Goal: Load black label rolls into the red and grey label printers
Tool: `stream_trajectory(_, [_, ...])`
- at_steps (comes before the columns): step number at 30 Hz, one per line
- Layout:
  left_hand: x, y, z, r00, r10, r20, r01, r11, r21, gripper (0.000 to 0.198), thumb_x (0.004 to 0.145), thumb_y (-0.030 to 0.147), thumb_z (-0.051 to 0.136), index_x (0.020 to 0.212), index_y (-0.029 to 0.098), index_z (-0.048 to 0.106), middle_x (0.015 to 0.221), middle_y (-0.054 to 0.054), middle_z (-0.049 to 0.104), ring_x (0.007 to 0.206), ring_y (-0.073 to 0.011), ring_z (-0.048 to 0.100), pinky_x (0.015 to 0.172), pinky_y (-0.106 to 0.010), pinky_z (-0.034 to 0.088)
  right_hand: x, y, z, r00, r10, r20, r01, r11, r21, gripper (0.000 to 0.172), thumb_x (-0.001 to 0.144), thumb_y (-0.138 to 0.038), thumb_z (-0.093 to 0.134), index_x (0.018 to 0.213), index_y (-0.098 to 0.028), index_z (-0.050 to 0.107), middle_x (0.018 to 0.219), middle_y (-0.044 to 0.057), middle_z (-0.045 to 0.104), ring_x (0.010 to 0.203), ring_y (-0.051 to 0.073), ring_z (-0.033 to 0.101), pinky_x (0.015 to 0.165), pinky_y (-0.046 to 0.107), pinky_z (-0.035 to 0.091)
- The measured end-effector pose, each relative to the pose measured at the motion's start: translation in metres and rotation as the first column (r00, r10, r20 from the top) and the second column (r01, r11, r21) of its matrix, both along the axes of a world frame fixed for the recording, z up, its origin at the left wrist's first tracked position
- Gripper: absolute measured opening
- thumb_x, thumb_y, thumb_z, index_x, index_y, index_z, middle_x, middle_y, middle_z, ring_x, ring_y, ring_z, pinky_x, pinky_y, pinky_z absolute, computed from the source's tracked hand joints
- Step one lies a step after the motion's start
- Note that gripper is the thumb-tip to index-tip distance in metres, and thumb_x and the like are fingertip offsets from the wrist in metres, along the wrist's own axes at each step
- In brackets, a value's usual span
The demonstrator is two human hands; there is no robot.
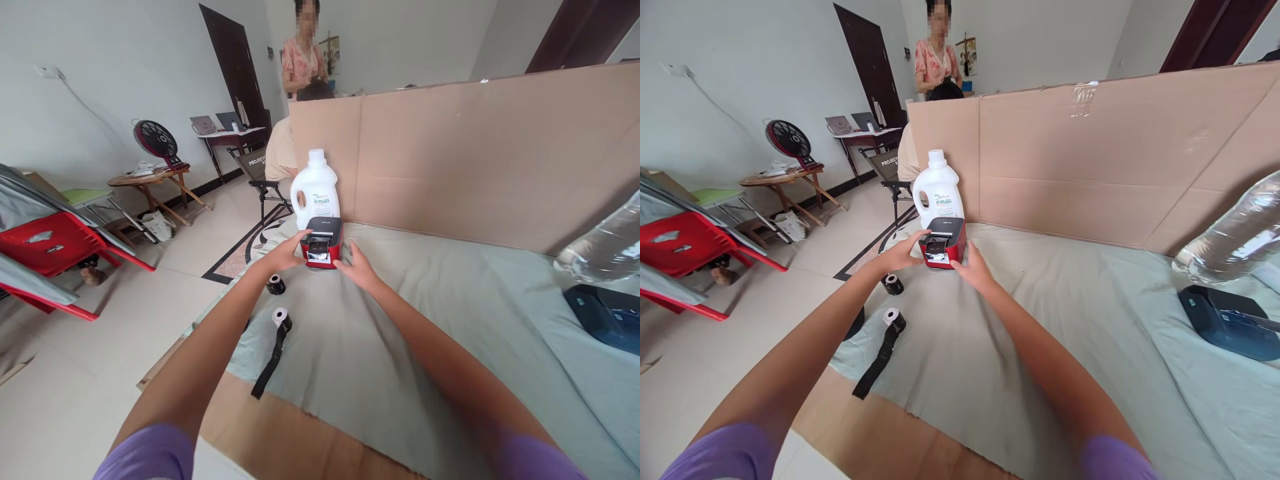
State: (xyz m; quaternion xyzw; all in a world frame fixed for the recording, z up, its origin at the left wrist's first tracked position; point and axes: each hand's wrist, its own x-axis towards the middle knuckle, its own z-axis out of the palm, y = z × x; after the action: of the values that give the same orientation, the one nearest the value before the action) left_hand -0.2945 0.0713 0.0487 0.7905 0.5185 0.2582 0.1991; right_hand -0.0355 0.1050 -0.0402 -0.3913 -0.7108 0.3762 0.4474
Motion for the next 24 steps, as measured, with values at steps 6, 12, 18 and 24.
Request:
stream_trajectory(6, [-0.031, -0.074, 0.008, 0.879, 0.350, -0.322, -0.297, 0.933, 0.204, 0.045, 0.086, 0.044, 0.057, 0.125, 0.021, 0.063, 0.129, -0.011, 0.063, 0.123, -0.0325, 0.055, 0.106, -0.045, 0.043, 0.158, -0.086, 0.005, 0.986, -0.062, 0.152, 0.092, 0.976, -0.197, 0.056, 0.074, -0.059, 0.073, 0.119, -0.026, 0.069, 0.129, 0.013, 0.069, 0.121, 0.038, 0.064, 0.109, 0.062, 0.046])
stream_trajectory(12, [-0.039, -0.105, -0.018, 0.825, 0.368, -0.428, -0.359, 0.927, 0.106, 0.047, 0.082, 0.045, 0.062, 0.126, 0.029, 0.067, 0.129, -0.007, 0.068, 0.127, -0.0365, 0.050, 0.104, -0.048, 0.040, 0.322, -0.178, 0.040, 0.874, -0.376, 0.307, 0.452, 0.861, -0.233, 0.043, 0.067, -0.062, 0.071, 0.097, -0.032, 0.076, 0.106, 0.010, 0.077, 0.103, 0.039, 0.071, 0.096, 0.060, 0.054])
stream_trajectory(18, [-0.024, -0.103, -0.014, 0.815, 0.340, -0.469, -0.357, 0.932, 0.054, 0.043, 0.080, 0.043, 0.061, 0.118, 0.028, 0.073, 0.107, -0.007, 0.075, 0.115, -0.0324, 0.057, 0.102, -0.045, 0.037, 0.387, -0.241, 0.013, 0.716, -0.691, 0.099, 0.695, 0.690, -0.203, 0.027, 0.070, -0.058, 0.070, 0.086, -0.037, 0.072, 0.086, 0.011, 0.074, 0.084, 0.034, 0.071, 0.083, 0.055, 0.058])
stream_trajectory(24, [-0.006, -0.126, -0.001, 0.784, 0.310, -0.538, -0.357, 0.934, 0.020, 0.043, 0.079, 0.044, 0.059, 0.116, 0.027, 0.073, 0.105, -0.008, 0.076, 0.112, -0.0313, 0.060, 0.102, -0.045, 0.035, 0.384, -0.236, 0.007, 0.713, -0.696, 0.078, 0.698, 0.696, -0.167, 0.040, 0.067, -0.056, 0.070, 0.094, -0.026, 0.069, 0.085, 0.008, 0.071, 0.073, 0.026, 0.067, 0.079, 0.050, 0.057])
